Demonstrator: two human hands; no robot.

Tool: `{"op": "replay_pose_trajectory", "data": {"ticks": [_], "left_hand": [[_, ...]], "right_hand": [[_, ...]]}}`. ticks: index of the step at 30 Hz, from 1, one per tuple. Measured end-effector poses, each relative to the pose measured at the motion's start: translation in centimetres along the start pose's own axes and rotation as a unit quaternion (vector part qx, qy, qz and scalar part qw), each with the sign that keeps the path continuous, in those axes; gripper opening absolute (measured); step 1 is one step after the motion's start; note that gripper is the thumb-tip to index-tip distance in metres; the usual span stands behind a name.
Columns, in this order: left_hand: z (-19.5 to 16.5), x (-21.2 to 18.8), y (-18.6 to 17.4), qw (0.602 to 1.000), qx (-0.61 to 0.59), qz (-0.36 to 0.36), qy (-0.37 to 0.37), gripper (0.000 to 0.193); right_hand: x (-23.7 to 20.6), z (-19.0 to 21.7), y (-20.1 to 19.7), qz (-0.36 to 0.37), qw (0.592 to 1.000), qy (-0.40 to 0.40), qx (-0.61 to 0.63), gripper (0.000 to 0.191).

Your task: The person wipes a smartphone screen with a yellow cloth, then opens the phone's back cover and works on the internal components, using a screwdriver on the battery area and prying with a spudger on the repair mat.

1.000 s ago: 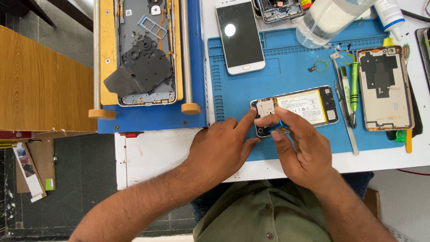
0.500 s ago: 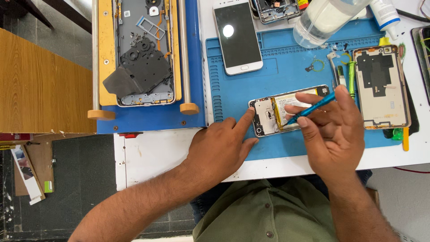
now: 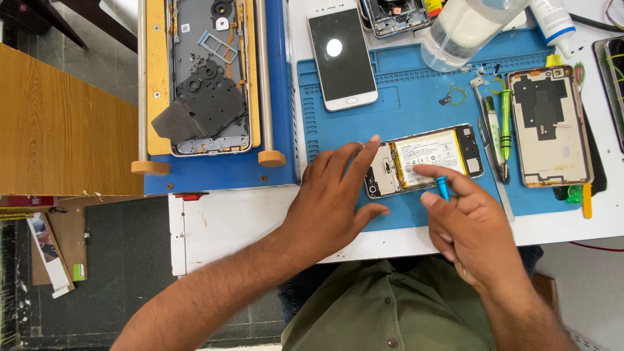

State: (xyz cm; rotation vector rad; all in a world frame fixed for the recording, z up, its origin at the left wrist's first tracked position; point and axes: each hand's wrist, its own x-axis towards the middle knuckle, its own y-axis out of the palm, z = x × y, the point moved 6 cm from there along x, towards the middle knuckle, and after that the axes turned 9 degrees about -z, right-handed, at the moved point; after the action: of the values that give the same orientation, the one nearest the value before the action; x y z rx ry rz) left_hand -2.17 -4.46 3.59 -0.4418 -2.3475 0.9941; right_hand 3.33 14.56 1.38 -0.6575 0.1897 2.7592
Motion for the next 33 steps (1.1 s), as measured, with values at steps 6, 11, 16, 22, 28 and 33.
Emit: {"op": "replay_pose_trajectory", "data": {"ticks": [6, 11, 16, 22, 28, 33], "left_hand": [[0.5, 0.6, 0.7, 0.999, -0.022, 0.011, -0.035, 0.105], [0.9, 0.9, 1.0, 0.996, -0.042, 0.030, -0.066, 0.108], [1.1, 1.0, 1.3, 0.996, -0.032, 0.038, -0.074, 0.109], [1.1, 0.9, 1.3, 0.996, -0.036, 0.034, -0.069, 0.109], [1.1, 0.8, 1.2, 0.996, -0.045, 0.031, -0.068, 0.109], [1.0, 0.9, 1.1, 0.997, -0.045, 0.028, -0.057, 0.108]], "right_hand": [[-0.2, -1.4, 0.9, 0.035, 0.997, 0.065, 0.001, 0.050], [0.0, -1.7, 0.8, 0.046, 0.995, 0.089, 0.000, 0.050], [0.1, -1.4, 0.7, 0.061, 0.994, 0.091, 0.016, 0.050], [0.4, -1.1, 0.5, 0.064, 0.991, 0.109, 0.039, 0.049], [0.3, -1.1, 0.3, 0.068, 0.991, 0.100, 0.052, 0.049], [0.5, -0.5, -0.2, 0.023, 0.999, 0.031, -0.014, 0.048]]}}
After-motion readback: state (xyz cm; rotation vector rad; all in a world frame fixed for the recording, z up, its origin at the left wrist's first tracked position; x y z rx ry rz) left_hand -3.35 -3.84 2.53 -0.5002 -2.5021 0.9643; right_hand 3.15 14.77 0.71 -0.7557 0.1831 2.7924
